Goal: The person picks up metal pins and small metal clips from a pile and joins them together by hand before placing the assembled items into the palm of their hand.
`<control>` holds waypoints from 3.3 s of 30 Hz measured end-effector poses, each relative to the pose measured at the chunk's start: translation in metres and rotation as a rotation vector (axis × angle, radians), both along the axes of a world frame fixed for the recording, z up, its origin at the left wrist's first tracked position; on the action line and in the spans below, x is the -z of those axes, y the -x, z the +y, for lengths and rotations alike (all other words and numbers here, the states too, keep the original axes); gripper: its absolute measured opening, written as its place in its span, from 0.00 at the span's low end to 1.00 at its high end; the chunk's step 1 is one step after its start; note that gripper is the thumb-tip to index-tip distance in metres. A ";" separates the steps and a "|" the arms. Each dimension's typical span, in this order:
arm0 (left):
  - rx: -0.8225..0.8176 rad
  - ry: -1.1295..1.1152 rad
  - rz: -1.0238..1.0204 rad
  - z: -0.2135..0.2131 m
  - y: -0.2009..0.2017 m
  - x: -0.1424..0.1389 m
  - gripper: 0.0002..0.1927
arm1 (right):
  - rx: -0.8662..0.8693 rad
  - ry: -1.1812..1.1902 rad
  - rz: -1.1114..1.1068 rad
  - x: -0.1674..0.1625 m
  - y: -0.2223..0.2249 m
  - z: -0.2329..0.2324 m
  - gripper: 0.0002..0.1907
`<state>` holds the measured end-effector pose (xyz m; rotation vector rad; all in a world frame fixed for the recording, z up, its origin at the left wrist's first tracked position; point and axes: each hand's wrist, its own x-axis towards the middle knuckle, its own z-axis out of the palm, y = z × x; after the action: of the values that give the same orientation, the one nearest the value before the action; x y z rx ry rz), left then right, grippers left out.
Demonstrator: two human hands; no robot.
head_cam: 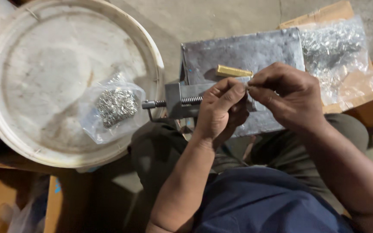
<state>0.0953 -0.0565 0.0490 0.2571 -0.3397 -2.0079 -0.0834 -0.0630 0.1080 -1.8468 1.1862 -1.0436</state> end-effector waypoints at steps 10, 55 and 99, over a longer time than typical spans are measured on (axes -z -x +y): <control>-0.244 0.000 0.256 -0.004 0.000 0.008 0.18 | 0.076 0.187 0.501 0.005 0.027 0.036 0.07; -0.317 0.189 0.364 -0.001 0.010 0.007 0.39 | -0.079 0.227 0.587 -0.025 -0.044 0.011 0.10; -0.350 0.138 0.382 -0.002 0.008 0.007 0.35 | -0.209 0.359 0.642 -0.028 -0.048 0.004 0.09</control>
<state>0.0870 -0.0583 0.0421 -0.1468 -0.1734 -1.6357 -0.0354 -0.0588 0.1356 -2.6509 1.1565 -0.5786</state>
